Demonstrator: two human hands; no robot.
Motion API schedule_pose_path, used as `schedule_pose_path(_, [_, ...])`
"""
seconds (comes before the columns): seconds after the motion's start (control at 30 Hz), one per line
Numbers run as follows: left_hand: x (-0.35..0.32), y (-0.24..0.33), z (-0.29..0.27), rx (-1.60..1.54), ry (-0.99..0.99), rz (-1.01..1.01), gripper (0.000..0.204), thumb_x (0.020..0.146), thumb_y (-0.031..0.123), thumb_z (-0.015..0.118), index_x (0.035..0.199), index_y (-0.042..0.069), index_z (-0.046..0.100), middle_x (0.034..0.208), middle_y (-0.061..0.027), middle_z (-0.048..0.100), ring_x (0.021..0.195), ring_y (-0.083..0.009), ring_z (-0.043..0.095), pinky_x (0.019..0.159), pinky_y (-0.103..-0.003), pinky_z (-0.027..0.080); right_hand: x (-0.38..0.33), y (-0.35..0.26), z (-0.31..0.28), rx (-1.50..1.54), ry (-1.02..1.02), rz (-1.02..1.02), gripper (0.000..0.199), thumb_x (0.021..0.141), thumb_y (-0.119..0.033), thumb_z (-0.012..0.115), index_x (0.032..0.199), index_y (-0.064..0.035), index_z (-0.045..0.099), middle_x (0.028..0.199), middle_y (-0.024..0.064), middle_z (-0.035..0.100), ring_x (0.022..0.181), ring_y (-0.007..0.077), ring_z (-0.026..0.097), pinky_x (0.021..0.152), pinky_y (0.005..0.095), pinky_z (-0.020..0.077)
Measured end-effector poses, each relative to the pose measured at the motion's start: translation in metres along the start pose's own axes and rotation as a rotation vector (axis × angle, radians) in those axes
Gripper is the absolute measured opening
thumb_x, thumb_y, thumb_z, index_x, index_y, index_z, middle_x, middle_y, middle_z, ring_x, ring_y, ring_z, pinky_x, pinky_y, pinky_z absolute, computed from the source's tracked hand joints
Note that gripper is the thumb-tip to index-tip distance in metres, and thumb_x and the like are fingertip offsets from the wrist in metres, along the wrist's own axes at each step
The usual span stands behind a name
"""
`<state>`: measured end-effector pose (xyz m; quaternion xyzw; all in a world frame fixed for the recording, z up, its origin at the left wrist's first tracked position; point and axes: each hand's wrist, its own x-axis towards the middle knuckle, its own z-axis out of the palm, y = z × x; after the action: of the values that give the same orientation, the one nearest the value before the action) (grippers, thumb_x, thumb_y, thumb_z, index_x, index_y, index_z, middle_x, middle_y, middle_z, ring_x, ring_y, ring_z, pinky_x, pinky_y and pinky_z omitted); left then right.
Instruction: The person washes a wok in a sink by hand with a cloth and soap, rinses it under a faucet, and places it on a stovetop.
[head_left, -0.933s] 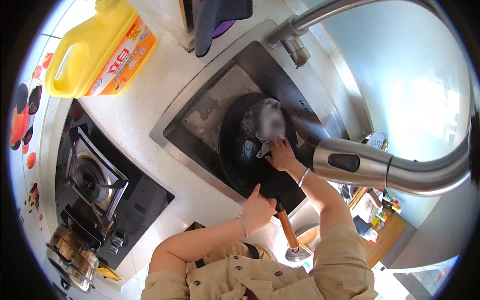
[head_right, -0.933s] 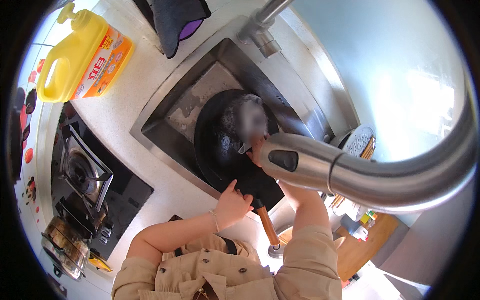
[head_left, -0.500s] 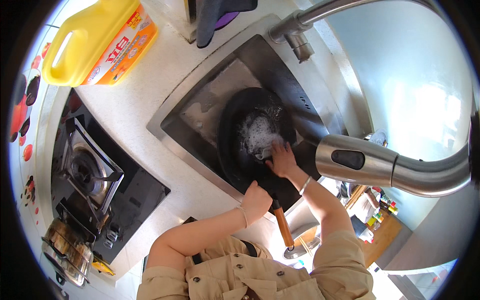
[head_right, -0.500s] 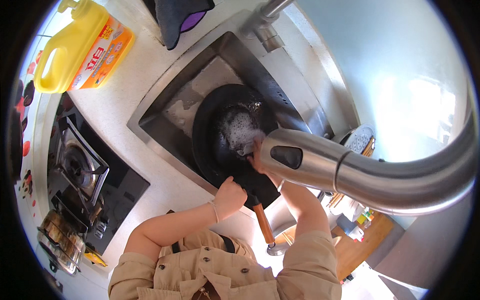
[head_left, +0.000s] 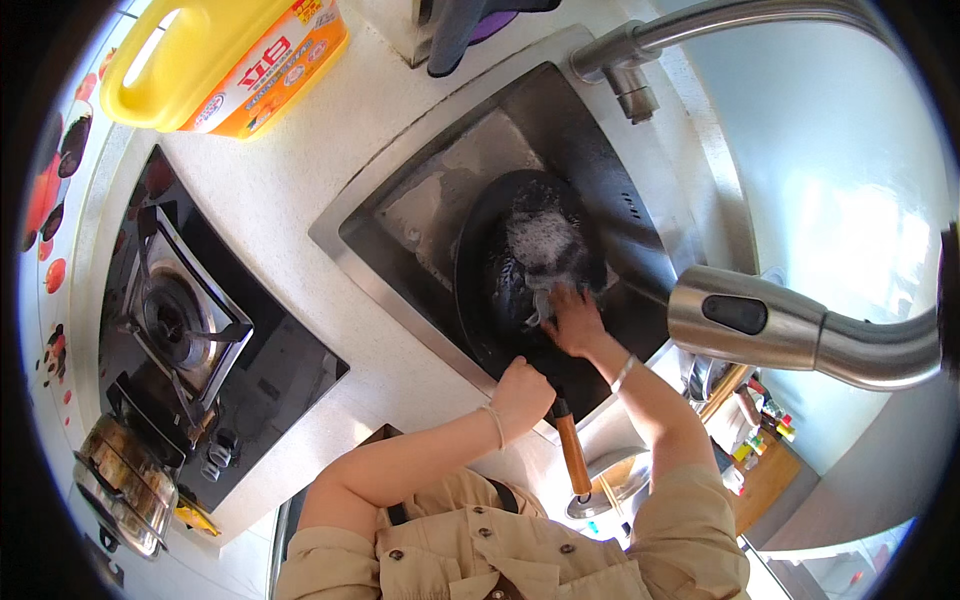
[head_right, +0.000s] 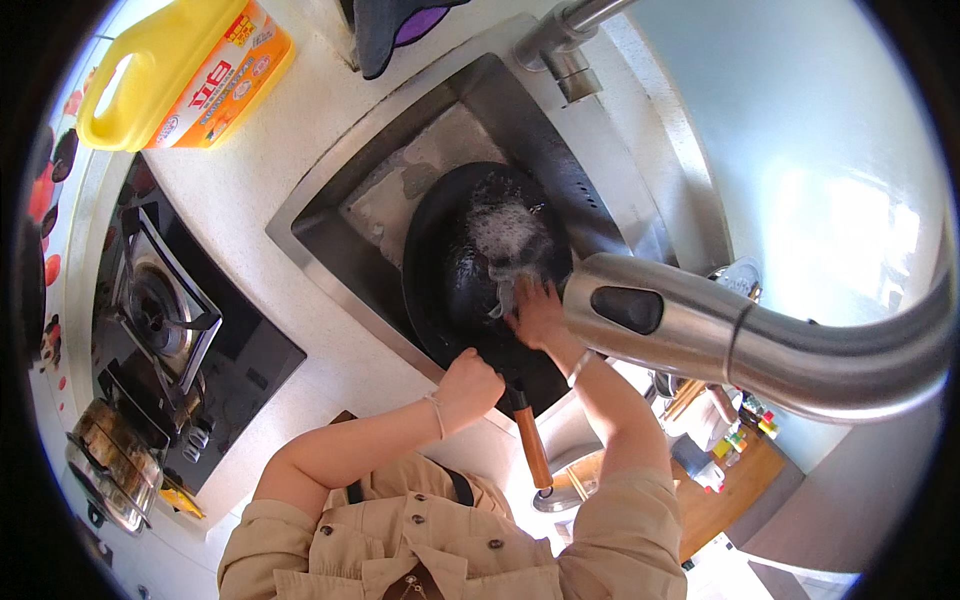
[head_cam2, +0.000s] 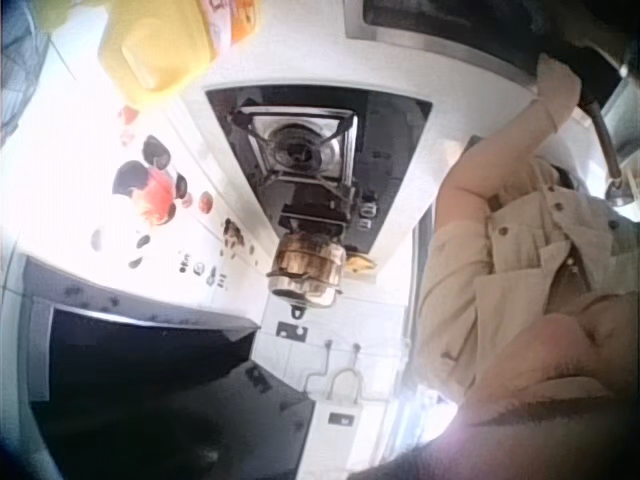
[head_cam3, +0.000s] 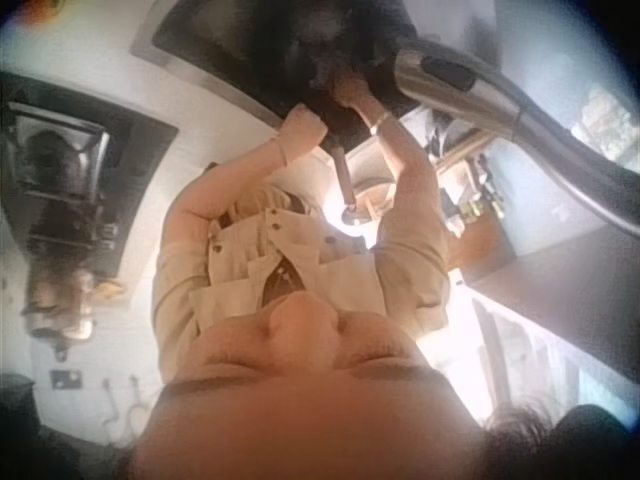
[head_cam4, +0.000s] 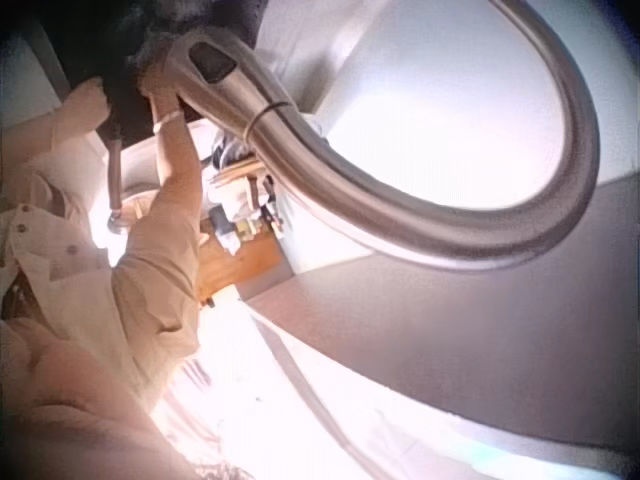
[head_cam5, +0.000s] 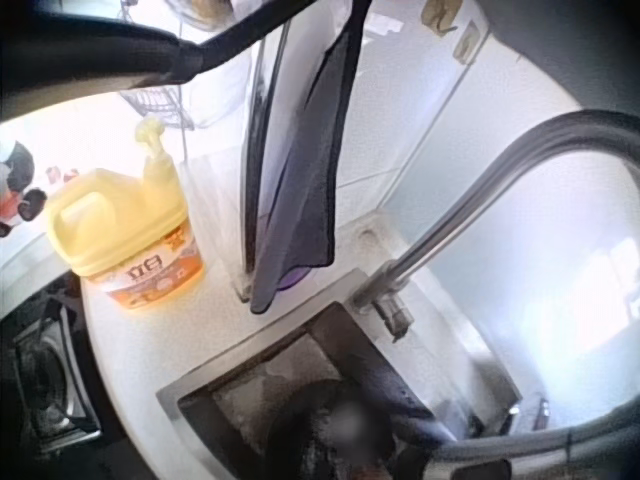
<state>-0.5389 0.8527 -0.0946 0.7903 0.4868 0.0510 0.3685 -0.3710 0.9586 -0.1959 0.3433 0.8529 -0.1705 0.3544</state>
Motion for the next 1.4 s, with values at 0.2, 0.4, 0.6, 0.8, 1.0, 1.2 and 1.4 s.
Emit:
schedule_pose_path(0.2, [-0.003,0.004,0.0,0.016,-0.057,-0.007,0.01,0.07,0.012,0.056,0.063,0.011,0.064,0.057,-0.0063,0.061,0.063,-0.0195,0.061,0.074,-0.033,0.042,0.058,0.026,-0.028,-0.142,0.172,0.012,0.058,0.085,-0.039,0.049,0.127,0.0001,0.041,0.135,0.0191,0.035,0.124,0.0332,0.033,0.106,0.0441,0.0203])
schedule_pose_path(0.4, [-0.002,0.002,0.004,0.049,-0.028,-0.053,0.014,0.072,0.013,0.057,0.063,0.015,0.068,0.06,-0.0014,0.062,0.064,-0.0162,0.059,0.067,-0.031,0.037,-0.024,0.005,-0.009,0.011,-0.151,-0.017,0.061,0.084,-0.038,0.049,0.13,0.0005,0.038,0.138,0.0182,0.031,0.127,0.0317,0.031,0.106,0.0446,0.0211])
schedule_pose_path(0.6, [-0.003,0.007,0.004,0.05,-0.065,0.003,0.011,0.071,0.013,0.057,0.066,0.011,0.066,0.059,-0.0063,0.062,0.064,-0.0189,0.062,0.073,-0.033,0.042,0.034,0.015,-0.014,-0.169,-0.002,0.07,0.059,0.086,-0.037,0.045,0.132,-0.0002,0.035,0.135,0.0181,0.037,0.127,0.03,0.032,0.105,0.043,0.0236])
schedule_pose_path(0.8, [-0.004,0.004,0.003,0.023,-0.013,-0.011,0.01,0.07,0.013,0.057,0.064,0.011,0.066,0.059,-0.0061,0.062,0.062,-0.0187,0.061,0.071,-0.032,0.041,0.022,0.019,-0.004,-0.044,0.025,0.062,0.061,0.085,-0.036,0.048,0.134,-0.0021,0.033,0.137,0.0194,0.034,0.126,0.0318,0.033,0.105,0.0418,0.0249])
schedule_pose_path(1.0, [-0.005,0.003,0.005,0.003,0.005,-0.033,0.01,0.069,0.012,0.057,0.064,0.012,0.065,0.059,-0.0051,0.062,0.063,-0.0186,0.061,0.071,-0.032,0.041,-0.03,-0.009,-0.009,-0.003,-0.007,0.048,0.06,0.084,-0.035,0.051,0.136,-0.011,0.032,0.135,0.019,0.034,0.126,0.0323,0.033,0.105,0.0448,0.0233])
schedule_pose_path(1.2, [-0.005,0.009,-0.001,0.037,-0.057,-0.003,0.008,0.071,0.012,0.059,0.067,0.011,0.066,0.06,-0.0054,0.062,0.064,-0.019,0.061,0.072,-0.033,0.041,0.055,0.012,-0.022,-0.142,0.115,0.147,0.056,0.083,-0.031,0.053,0.131,-0.007,0.038,0.133,0.0176,0.037,0.127,0.0308,0.032,0.104,0.0463,0.0253])
schedule_pose_path(1.4, [-0.006,0.002,0.001,0.018,-0.023,-0.012,0.009,0.071,0.012,0.059,0.067,0.012,0.066,0.061,-0.0062,0.063,0.065,-0.0192,0.062,0.073,-0.033,0.042,0.004,0.014,0.002,-0.086,-0.058,0.136,0.053,0.085,-0.032,0.049,0.131,-0.006,0.039,0.136,0.0138,0.037,0.129,0.0294,0.029,0.104,0.0456,0.0249])
